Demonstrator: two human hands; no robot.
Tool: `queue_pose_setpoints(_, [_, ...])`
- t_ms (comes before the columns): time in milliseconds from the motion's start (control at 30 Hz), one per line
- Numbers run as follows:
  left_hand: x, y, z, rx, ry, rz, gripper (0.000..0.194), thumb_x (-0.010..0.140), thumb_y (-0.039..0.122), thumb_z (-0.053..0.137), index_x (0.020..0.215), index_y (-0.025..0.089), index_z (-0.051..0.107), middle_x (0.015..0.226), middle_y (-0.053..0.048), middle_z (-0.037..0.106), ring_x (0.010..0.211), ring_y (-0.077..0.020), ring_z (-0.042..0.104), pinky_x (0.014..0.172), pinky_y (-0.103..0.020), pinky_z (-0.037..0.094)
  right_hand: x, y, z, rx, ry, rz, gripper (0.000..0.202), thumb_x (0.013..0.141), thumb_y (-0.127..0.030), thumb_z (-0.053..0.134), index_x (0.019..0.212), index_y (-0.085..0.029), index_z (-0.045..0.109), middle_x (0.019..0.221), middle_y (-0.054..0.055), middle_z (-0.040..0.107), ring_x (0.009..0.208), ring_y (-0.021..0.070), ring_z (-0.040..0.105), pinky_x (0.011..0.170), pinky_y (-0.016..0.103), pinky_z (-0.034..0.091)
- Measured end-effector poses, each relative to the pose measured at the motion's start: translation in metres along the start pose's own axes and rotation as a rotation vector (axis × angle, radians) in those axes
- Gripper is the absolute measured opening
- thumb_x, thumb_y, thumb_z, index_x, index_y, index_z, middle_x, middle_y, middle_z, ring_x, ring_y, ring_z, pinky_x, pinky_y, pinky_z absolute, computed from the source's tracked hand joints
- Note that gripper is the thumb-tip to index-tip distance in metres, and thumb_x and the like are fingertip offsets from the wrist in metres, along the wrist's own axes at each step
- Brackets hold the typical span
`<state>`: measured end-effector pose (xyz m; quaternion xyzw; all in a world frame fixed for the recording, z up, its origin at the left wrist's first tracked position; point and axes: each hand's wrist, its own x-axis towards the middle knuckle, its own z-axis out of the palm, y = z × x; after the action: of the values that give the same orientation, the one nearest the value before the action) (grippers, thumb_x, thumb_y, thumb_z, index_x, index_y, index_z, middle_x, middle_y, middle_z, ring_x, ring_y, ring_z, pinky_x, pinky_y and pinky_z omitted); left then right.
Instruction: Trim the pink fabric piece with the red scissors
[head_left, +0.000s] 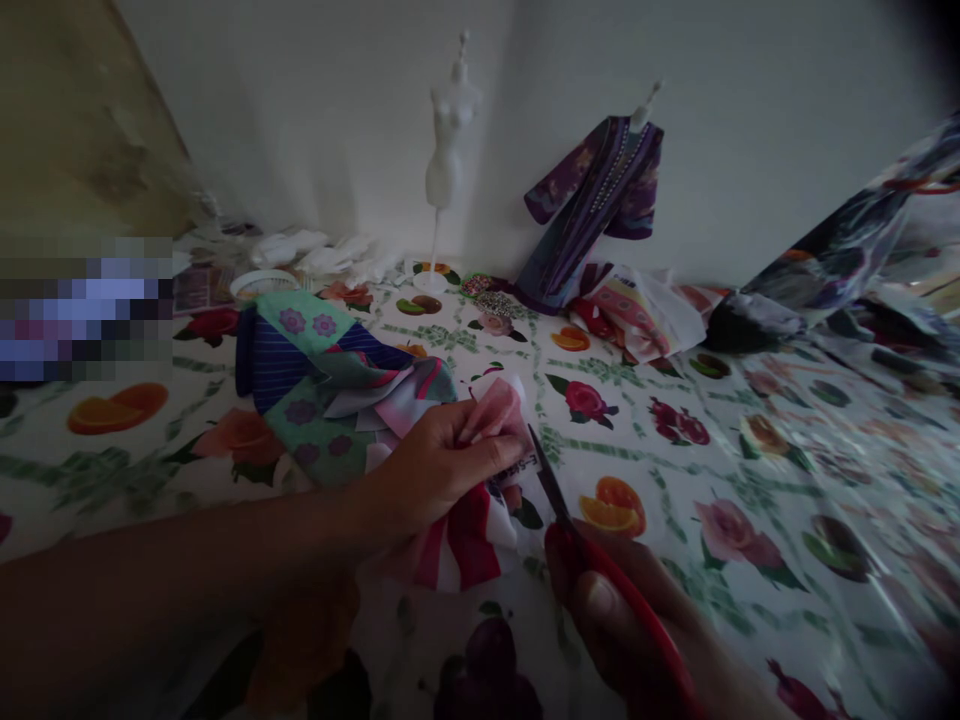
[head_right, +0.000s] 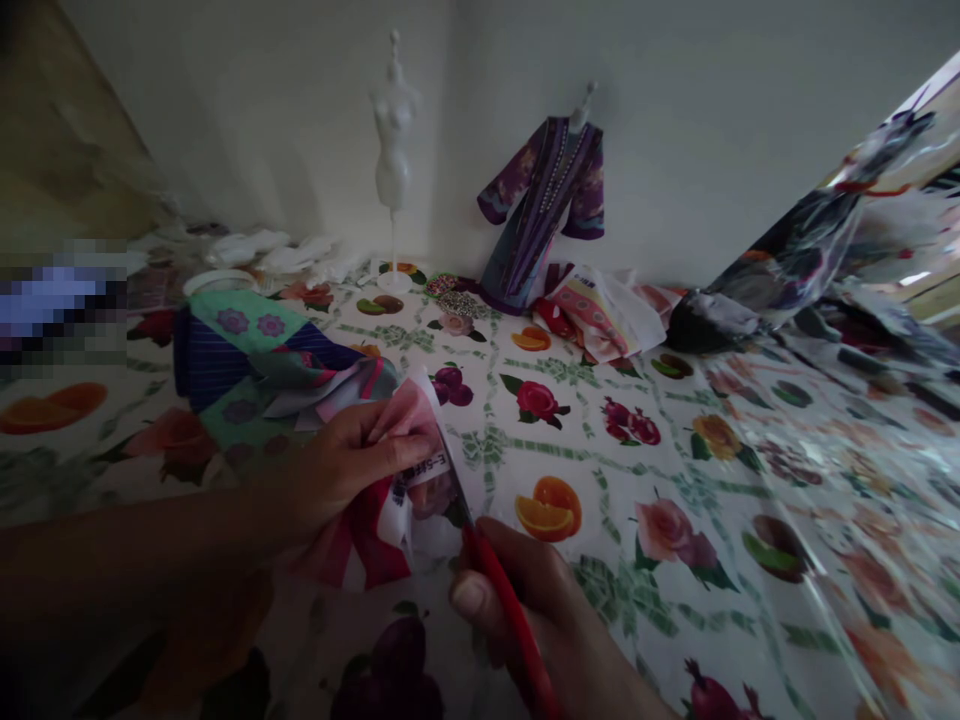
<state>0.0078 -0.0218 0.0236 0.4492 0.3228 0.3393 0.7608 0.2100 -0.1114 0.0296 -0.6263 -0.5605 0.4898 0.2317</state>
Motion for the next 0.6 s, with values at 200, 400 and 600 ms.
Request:
queue_pose_setpoints(200, [0.0007,0.0012,-0.0020,0.035,-0.024,-0.012,0.026,0.084,0.037,0.075,0.073,0.018,0.061,0.070,0.000,0.061,0.066,-0.0137,0.058,0.064,-0.025,0.046,-0.0024,-0.0021,-0.0012,-0.007,-0.002,0.041,0.053,0.084,-0.077,0.059,0.086,-0.025,0.070,0.078,0.005,0.068,0.074,0.0264,0.068,0.067,0.035,0.061])
queue_pose_setpoints(400, [0.0015,0.0003,-0.0011,0.086,0.008,-0.004,0.030,0.083,0.039,0.076,0.073,0.017,0.059,0.065,0.001,0.060,0.064,-0.0126,0.057,0.063,-0.024,0.044,0.0014,-0.0014,-0.0034,-0.026,-0.059,0.016,0.056,0.083,-0.080,0.058,0.077,-0.025,0.065,0.071,0.002,0.060,0.068,0.0238,0.061,0.064,0.034,0.057])
queue_pose_setpoints(600, [0.0021,-0.0018,0.0001,0.084,0.045,0.012,0.027,0.082,0.037,0.075,0.073,0.016,0.060,0.066,0.001,0.060,0.063,-0.0119,0.058,0.060,-0.023,0.043,0.0044,-0.0051,-0.0031,-0.061,-0.101,-0.059,0.054,0.088,-0.077,0.054,0.074,-0.026,0.060,0.070,0.001,0.058,0.065,0.0231,0.059,0.059,0.032,0.054])
